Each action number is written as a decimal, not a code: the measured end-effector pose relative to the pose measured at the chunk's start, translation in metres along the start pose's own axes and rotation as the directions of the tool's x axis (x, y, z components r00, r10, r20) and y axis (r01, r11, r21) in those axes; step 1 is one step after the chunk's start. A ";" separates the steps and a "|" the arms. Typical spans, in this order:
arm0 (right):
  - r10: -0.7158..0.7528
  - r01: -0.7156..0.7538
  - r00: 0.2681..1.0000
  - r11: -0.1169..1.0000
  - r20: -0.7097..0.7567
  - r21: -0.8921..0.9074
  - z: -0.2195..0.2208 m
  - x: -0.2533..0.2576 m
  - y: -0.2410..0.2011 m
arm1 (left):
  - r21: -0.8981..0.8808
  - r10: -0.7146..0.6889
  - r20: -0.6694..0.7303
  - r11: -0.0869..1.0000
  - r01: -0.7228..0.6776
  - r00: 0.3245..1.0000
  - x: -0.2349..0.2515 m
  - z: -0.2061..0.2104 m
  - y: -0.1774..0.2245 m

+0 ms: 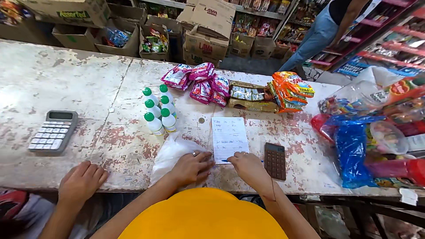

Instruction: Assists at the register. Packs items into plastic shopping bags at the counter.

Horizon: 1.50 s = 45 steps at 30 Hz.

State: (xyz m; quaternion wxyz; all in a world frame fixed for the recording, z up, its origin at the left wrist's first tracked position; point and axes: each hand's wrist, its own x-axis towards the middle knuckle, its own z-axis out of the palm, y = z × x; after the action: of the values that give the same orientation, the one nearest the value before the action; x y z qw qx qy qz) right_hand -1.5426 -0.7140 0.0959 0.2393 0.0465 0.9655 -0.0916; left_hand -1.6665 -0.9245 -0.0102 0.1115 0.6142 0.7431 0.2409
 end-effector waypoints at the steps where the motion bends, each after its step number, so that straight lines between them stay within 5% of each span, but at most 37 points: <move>1: -0.015 0.016 1.000 0.999 0.012 -0.037 -0.004 0.000 -0.004 | 0.002 0.010 -0.013 1.000 -0.010 1.000 0.000 0.001 -0.001; 6: -0.062 0.070 0.997 0.983 0.051 -0.169 -0.009 0.012 -0.025 | 0.023 0.007 -0.035 1.000 -0.006 0.999 0.001 0.004 0.000; 11: 0.121 -0.094 0.986 0.971 0.111 -0.222 -0.033 0.009 -0.026 | 0.019 -0.009 -0.037 1.000 0.010 0.999 0.001 0.002 0.003; 19: -0.026 -0.028 0.954 0.985 -0.299 -0.172 -0.042 0.074 0.004 | 0.055 -0.014 0.049 0.998 0.011 0.999 0.005 -0.001 0.004; 23: -0.060 0.001 0.970 0.971 -0.237 -0.240 -0.046 0.097 0.002 | 0.081 0.011 0.029 0.997 -0.013 1.000 0.004 0.000 0.004; 26: 0.085 -0.119 0.984 0.966 -0.154 -0.229 -0.061 0.094 0.006 | 0.084 0.037 -0.022 0.996 -0.035 0.999 0.005 0.003 0.002; 41: 0.057 -0.096 0.977 0.978 -0.203 -0.187 -0.071 0.126 0.008 | 0.061 0.044 -0.049 0.997 -0.041 0.998 0.005 0.003 0.001; 45: 0.275 -0.298 0.940 0.950 -0.202 -0.094 -0.084 0.093 0.021 | 0.058 0.051 -0.083 0.997 -0.046 0.995 0.002 0.004 0.001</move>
State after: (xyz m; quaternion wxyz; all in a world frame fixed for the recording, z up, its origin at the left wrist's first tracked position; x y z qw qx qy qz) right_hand -1.6599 -0.6725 0.1215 0.1610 0.1800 0.9704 0.0087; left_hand -1.6642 -0.9219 -0.0134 0.0568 0.6243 0.7384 0.2485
